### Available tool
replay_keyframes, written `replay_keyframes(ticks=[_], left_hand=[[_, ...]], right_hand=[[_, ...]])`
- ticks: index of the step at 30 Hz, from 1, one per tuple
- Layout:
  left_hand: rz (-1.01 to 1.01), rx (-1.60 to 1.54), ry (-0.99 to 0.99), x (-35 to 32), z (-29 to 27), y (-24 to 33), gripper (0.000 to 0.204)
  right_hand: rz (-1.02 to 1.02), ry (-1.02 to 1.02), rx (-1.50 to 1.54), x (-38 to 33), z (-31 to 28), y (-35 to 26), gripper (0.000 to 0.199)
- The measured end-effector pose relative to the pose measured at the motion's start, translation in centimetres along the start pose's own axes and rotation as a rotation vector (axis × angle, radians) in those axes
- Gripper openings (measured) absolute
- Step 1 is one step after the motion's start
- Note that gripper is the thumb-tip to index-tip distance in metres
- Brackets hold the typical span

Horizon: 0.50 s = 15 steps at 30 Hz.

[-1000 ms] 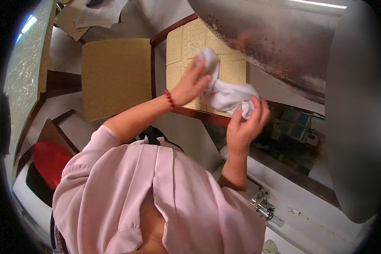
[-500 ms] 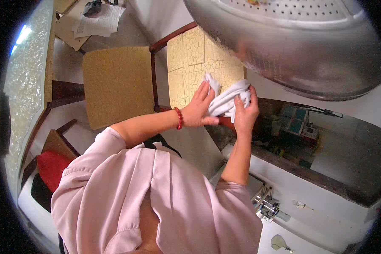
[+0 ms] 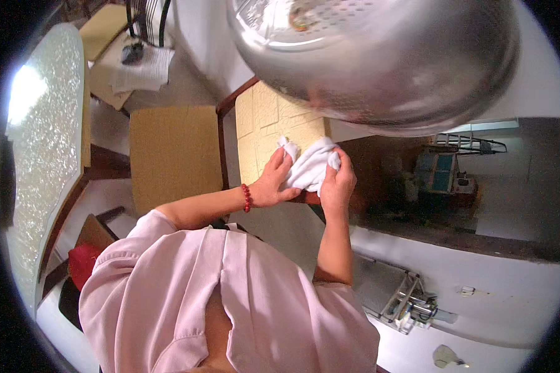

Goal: The person wipes the wooden armrest of a dining chair with a white cloth. They then move to a round dining table and wipe the surface of a large metal food cover placed on top of the table. The person uses the cloth to clean the top and sides of the metal cover.

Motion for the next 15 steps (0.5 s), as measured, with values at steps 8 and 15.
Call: replay_keyframes(ticks=[8,15], left_hand=[[-0.498,-1.18,0.466,8.2,-10.9,-5.0,0.097],[-0.275,-1.734,0.251,14.6,-13.1,-3.8,0.111]], right_hand=[[0.141,0.259,1.228,4.6,-2.8,1.5,0.043],[0.025,-0.023,1.222,10.5,-1.0,-1.7,0.054]])
Point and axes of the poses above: each hand's wrist, its own x-axis towards the middle knuckle, its own z-axis out of the palm, y = z × x, the point moved 9 cm from there along x, towards the middle knuckle, and after that the axes turned 4 degrees about y, right-handed, at the moved point
